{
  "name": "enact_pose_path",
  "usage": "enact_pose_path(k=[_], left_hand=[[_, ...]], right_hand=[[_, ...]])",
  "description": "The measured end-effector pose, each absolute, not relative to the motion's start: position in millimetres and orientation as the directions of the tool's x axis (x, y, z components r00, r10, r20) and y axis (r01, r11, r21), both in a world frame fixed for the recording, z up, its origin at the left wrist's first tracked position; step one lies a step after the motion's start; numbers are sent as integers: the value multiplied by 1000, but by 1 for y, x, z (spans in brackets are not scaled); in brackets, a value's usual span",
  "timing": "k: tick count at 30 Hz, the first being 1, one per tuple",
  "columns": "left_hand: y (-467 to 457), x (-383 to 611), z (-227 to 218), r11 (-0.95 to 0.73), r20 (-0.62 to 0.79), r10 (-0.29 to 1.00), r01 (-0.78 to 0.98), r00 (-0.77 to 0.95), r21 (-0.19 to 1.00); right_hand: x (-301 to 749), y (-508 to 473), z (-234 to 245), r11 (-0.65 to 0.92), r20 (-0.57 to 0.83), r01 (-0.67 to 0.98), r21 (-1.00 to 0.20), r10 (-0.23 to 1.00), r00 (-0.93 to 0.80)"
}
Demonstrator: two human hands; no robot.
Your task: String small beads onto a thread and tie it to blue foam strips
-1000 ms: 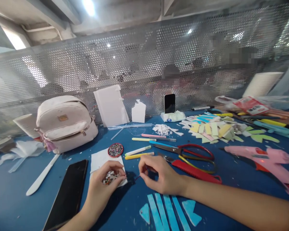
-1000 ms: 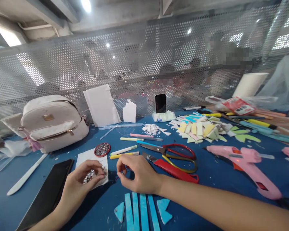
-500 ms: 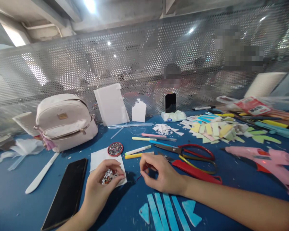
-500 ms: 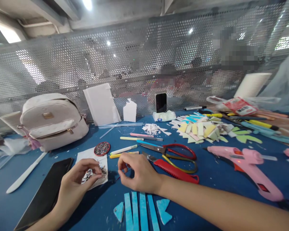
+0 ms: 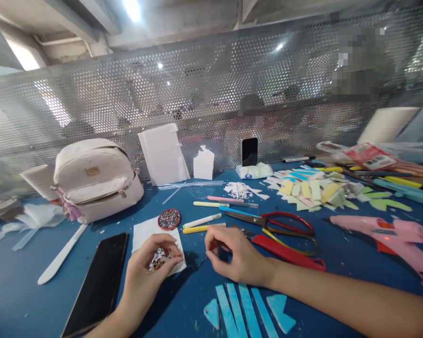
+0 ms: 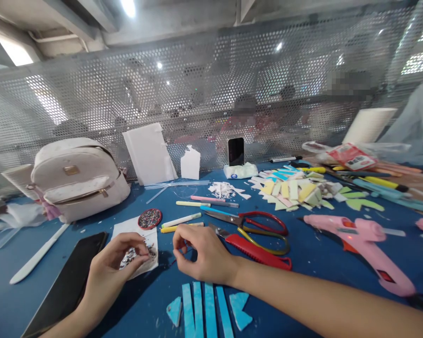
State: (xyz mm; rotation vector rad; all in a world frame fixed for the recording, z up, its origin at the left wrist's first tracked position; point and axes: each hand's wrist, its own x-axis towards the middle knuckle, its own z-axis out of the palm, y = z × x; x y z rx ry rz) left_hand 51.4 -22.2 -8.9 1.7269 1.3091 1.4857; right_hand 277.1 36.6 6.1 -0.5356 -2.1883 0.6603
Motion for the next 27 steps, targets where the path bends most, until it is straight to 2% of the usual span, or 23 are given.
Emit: enact_pose_path(k=[27], left_hand=[[-21,49,-12,-464,507,861,354,-36,812]], right_hand=[[276,37,6,803,563,156,-575,527,-636]])
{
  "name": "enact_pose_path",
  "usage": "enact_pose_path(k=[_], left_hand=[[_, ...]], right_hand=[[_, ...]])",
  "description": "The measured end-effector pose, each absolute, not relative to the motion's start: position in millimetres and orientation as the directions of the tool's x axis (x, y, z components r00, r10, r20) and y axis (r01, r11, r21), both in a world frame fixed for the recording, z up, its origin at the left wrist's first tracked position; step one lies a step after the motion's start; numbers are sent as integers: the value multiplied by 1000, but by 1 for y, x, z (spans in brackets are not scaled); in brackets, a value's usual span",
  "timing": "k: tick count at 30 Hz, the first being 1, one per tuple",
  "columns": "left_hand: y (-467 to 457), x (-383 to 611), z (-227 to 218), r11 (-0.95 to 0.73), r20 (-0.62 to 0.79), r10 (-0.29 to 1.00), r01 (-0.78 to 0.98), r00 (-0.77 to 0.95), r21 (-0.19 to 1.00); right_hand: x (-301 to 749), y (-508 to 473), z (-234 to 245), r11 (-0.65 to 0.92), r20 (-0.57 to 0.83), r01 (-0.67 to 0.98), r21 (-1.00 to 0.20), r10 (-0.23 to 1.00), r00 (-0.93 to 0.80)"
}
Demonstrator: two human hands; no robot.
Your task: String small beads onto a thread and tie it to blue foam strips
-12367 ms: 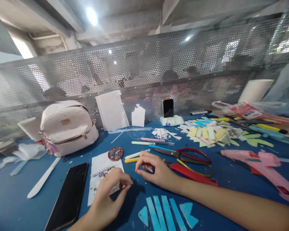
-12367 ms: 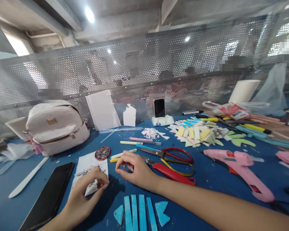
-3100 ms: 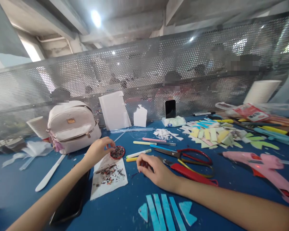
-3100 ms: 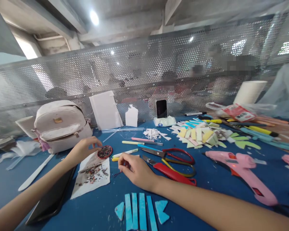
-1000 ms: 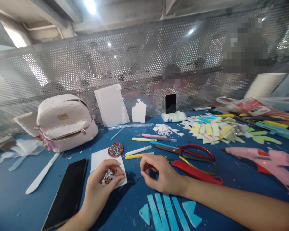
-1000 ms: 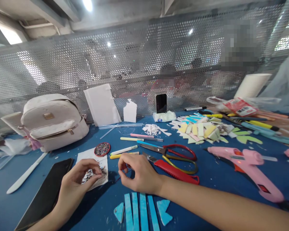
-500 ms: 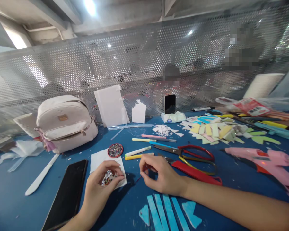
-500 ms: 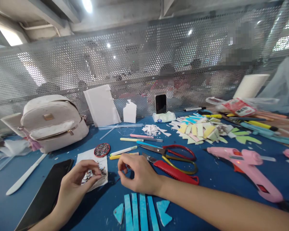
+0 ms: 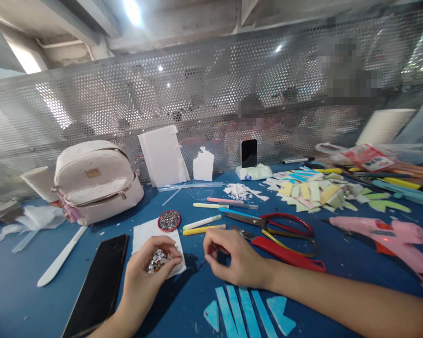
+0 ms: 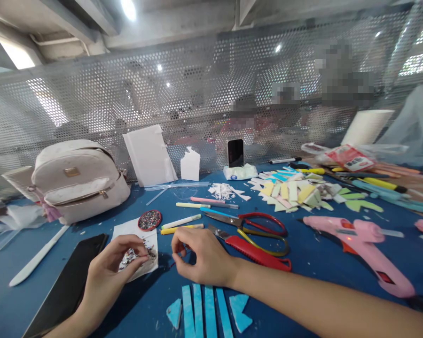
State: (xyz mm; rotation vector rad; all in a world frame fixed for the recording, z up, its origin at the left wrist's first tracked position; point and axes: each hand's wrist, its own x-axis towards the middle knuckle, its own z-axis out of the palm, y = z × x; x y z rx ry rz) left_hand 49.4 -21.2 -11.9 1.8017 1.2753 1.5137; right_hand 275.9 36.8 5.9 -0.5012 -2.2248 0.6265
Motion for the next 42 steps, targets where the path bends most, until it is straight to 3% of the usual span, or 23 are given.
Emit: enact_pose_path(k=[7,15,18,22,27,35,42], left_hand=[[-23,50,-9,-482,524,852,404,8,777],[-26,50,-5,-605,606,767,556,214,570],[-25,50,-5,-618,616,755,556,225,556],[-24,53,-6,-542,567,816,486,110,686],[-26,61,-6,-318,340,938,217,-69,923],[-27,67,-3,-219,220,960,30,-171,975],[-25,65,-3,-229,221,959,-27,-180,973]], right_hand=[[275,37,5,804,556,148,-576,518,-650],[276,37,5,844,547,145,-517,456,-701],[276,37,5,843,569,128,-522,456,-684],[276,35,7,817,612,128,-562,516,-600],[278,34,7,804,644,115,-583,544,-538],[278,34,6,804,646,88,-589,533,-547],[276,34,9,792,605,121,-599,546,-579]])
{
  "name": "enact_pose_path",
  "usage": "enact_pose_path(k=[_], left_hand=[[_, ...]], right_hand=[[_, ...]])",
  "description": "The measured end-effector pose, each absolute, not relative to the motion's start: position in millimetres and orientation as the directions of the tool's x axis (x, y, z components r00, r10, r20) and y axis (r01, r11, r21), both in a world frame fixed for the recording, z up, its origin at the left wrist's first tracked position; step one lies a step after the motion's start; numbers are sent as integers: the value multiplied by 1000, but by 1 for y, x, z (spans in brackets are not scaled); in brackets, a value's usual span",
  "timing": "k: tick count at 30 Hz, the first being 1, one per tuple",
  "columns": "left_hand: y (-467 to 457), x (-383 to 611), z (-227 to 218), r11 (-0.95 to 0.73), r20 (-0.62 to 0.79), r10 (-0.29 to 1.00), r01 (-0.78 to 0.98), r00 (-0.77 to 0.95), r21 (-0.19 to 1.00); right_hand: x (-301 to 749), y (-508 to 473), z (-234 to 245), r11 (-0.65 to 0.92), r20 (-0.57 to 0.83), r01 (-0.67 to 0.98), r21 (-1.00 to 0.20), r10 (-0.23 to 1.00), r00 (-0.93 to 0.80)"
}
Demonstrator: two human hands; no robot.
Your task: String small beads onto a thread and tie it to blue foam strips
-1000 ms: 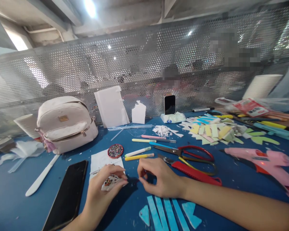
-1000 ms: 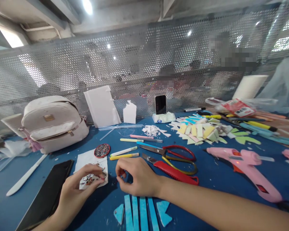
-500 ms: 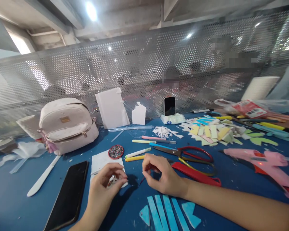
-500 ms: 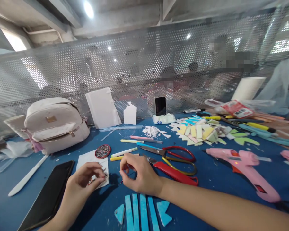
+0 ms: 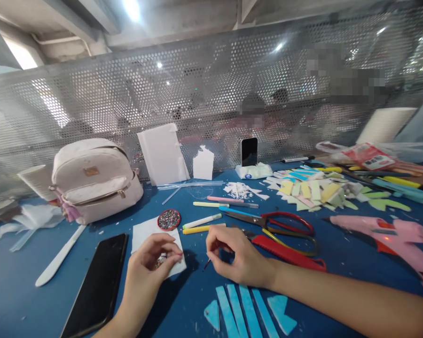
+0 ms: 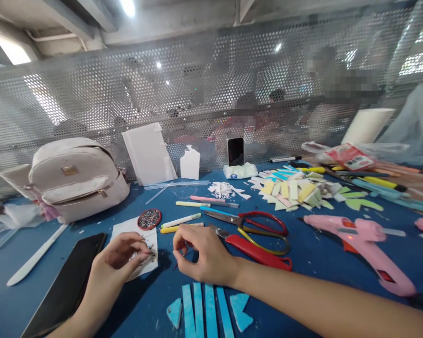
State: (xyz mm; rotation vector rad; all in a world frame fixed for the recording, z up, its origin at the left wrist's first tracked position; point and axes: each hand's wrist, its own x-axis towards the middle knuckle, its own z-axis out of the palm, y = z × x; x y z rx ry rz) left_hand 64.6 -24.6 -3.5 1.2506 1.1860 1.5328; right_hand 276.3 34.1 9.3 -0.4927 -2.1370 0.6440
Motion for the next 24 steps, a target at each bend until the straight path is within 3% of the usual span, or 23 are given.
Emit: enact_pose_path(k=[24], left_hand=[[-23,63,-4,-236,239,954,36,-181,971]], right_hand=[[278,37,6,785,578,157,-599,560,-594]])
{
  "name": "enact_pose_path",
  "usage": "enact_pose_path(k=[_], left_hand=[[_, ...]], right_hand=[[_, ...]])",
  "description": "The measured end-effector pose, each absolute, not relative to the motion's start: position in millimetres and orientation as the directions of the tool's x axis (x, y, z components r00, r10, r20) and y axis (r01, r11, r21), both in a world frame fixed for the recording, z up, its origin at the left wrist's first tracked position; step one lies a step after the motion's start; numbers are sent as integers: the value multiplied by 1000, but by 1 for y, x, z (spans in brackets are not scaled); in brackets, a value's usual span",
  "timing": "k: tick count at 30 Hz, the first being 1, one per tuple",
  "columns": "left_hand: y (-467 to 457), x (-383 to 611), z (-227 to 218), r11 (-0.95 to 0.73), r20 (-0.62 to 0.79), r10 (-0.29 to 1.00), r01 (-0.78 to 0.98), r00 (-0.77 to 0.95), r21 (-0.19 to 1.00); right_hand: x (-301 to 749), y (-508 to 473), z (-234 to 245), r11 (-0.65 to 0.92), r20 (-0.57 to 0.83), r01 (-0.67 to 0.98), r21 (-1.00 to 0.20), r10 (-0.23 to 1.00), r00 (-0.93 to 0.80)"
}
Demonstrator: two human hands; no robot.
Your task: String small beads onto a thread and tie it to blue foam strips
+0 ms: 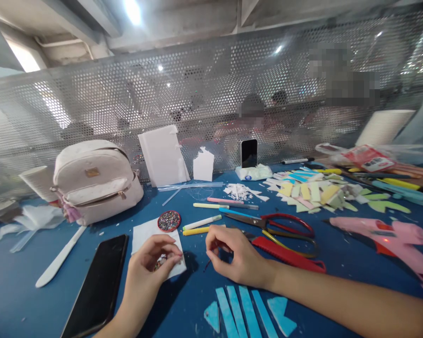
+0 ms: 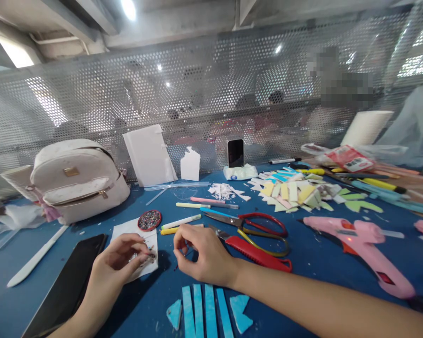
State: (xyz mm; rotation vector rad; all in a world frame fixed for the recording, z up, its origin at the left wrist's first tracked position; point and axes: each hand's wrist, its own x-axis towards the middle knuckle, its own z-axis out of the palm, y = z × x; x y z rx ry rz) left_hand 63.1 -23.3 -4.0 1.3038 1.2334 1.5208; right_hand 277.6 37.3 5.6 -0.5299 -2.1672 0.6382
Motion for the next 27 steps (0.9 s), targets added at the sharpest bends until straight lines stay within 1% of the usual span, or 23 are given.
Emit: enact_pose_path(k=[3,9,27], left_hand=[[-23,62,-5,-228,234,957,56,-170,972],[-22,63,-6,-244,244,952,21,-186,970],[-24,64,-5,-235,231,955,-1,-185,972]], right_hand=[[278,37,6,789,582,155,-594,555,-594],[277,37,6,787,584,159,-596,561,-586],[277,37,7,771,566,171,-614,581,-585]])
